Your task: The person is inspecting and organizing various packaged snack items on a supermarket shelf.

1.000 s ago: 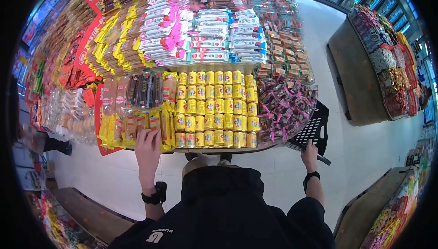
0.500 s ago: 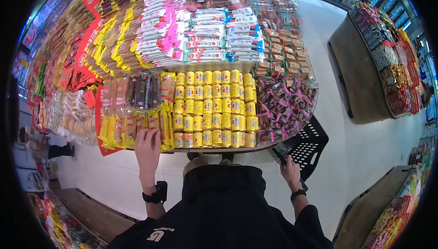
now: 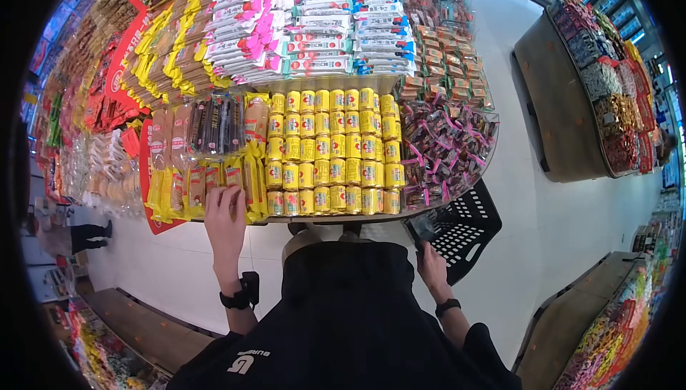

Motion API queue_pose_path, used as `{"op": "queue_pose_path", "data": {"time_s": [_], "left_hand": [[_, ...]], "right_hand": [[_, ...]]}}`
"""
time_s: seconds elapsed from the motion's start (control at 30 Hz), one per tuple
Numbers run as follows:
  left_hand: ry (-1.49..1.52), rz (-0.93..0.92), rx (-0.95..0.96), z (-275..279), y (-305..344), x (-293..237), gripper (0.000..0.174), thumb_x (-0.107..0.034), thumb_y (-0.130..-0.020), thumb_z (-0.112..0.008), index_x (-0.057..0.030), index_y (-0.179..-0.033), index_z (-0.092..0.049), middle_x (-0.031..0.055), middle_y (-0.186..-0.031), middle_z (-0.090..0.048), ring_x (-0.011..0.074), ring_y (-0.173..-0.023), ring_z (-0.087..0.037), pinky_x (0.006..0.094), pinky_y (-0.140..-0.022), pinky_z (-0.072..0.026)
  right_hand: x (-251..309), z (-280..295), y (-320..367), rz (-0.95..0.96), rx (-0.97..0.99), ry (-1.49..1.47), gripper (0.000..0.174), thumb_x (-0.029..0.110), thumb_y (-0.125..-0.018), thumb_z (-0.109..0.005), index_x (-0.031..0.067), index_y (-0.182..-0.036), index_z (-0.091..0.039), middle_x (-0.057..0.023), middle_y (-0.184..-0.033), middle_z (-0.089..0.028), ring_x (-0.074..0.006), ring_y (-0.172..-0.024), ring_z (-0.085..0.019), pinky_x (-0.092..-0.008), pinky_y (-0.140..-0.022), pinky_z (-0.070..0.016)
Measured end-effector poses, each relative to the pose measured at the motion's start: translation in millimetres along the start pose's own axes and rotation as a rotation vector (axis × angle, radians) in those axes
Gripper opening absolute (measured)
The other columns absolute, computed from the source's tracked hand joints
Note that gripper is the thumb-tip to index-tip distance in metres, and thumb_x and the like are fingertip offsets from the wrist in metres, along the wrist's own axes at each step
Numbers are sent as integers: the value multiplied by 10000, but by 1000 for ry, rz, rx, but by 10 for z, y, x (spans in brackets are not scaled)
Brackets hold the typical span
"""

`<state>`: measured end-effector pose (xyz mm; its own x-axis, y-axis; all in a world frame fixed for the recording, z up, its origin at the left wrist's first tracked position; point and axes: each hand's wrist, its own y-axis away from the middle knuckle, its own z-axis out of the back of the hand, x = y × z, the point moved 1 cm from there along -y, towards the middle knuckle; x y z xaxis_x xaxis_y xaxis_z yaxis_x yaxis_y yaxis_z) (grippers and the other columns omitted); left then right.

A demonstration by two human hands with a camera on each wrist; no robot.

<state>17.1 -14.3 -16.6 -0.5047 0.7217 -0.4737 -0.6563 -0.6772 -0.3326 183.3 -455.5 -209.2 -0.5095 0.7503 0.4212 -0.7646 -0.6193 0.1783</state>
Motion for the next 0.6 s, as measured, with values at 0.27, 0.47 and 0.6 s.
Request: {"op": "queue_pose_path", "data": {"time_s": [0.27, 0.47, 0.6], "left_hand": [[-5, -21, -12, 15, 8, 7, 149, -59, -885, -674, -10, -1023, -644, 125, -980, -563, 306, -906, -583, 403, -768, -495], [-28, -18, -11, 19, 27, -25, 156, -62, -886, -676, -13, -1033, -657, 120, -1000, -563, 292, -930, -589, 391, -785, -506], [-26, -21, -7, 15, 28, -24, 158, -56, -892, -669, -17, -1045, -660, 115, -1021, -563, 278, -942, -591, 370, -775, -525]], "right_hand": [[90, 112, -48, 69, 70, -3, 376, 146, -873, -656, 61, -1187, -467, -167, -944, -658, -355, -834, -674, -451, -678, -549], [166, 229, -83, -9, 129, -82, 427, 188, -849, -681, 50, -1196, -474, -191, -979, -678, -374, -883, -673, -441, -730, -554], [202, 376, -98, 4, 187, -77, 472, 246, -860, -679, 48, -1228, -459, -209, -999, -688, -395, -886, -670, -448, -732, -550]]}}
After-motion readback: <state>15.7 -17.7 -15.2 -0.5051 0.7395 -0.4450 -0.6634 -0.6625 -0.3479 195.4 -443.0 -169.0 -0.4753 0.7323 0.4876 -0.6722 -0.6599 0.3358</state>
